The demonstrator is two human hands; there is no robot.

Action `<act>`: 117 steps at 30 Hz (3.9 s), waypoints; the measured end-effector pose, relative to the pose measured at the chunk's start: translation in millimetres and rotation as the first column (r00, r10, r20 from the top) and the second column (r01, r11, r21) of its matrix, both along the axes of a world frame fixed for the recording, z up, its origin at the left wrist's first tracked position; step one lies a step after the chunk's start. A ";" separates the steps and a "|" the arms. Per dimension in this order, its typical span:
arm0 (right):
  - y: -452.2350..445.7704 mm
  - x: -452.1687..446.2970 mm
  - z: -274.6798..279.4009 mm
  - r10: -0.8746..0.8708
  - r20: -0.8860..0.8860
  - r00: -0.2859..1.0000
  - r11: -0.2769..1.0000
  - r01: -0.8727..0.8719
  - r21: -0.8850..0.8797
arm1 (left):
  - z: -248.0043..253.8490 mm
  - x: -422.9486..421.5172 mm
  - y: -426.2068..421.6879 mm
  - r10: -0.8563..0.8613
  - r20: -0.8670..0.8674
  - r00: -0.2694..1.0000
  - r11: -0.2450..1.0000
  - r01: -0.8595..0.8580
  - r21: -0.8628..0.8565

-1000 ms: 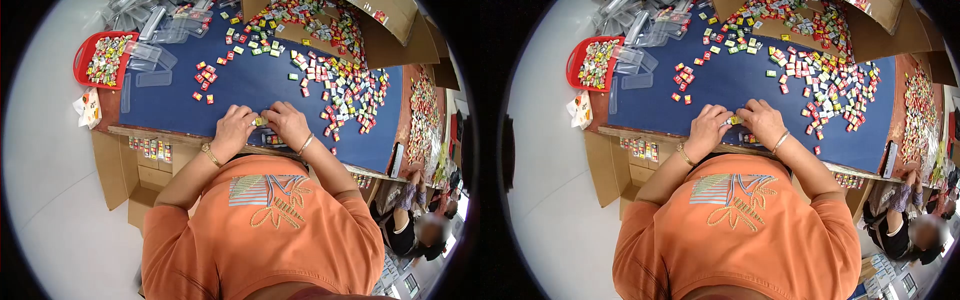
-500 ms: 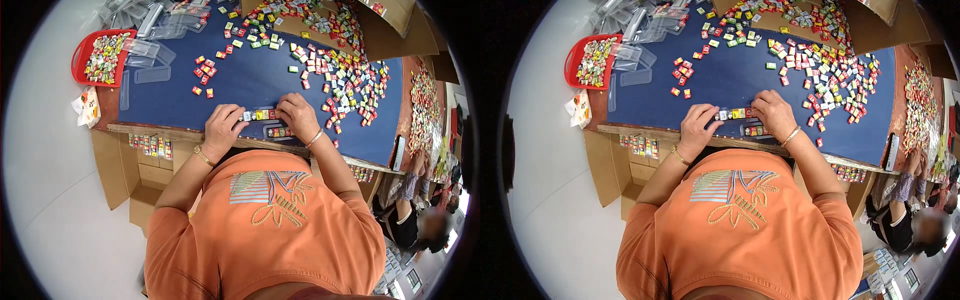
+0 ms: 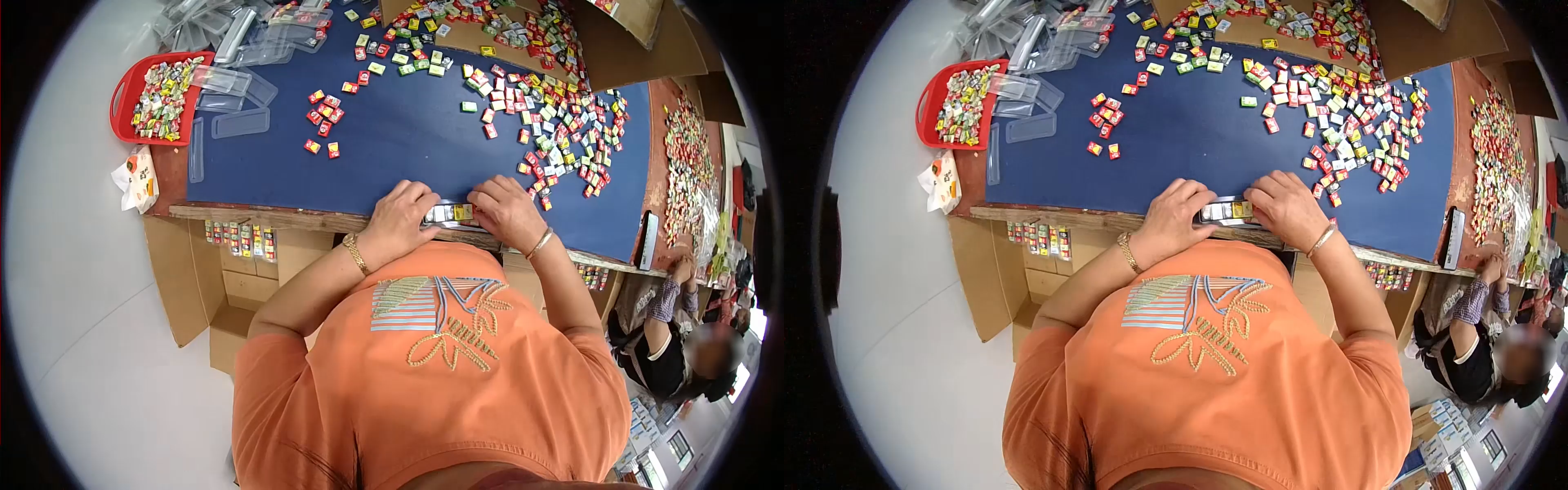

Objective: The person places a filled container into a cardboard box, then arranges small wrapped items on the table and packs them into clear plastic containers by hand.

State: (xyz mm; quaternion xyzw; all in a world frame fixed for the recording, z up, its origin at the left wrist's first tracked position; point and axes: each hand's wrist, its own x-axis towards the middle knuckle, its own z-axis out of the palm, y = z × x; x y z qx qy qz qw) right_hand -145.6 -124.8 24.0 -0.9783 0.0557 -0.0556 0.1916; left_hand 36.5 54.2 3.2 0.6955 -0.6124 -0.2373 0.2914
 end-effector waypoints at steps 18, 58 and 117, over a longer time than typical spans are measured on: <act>23.8 -33.7 -21.2 -0.555 -0.177 0.813 0.757 0.582 0.298 | -13.4 0.9 -16.0 -0.054 0.045 0.998 0.998 0.055 -0.026; 30.2 146.5 -24.0 0.036 0.143 0.989 0.965 -0.072 0.253 | -26.6 148.6 79.1 0.521 0.558 0.646 0.838 -0.509 -0.195; -1.1 141.1 -41.7 -0.367 0.134 0.920 0.921 0.380 -0.087 | -32.3 90.1 -35.6 0.516 0.209 0.830 0.841 -0.446 -0.305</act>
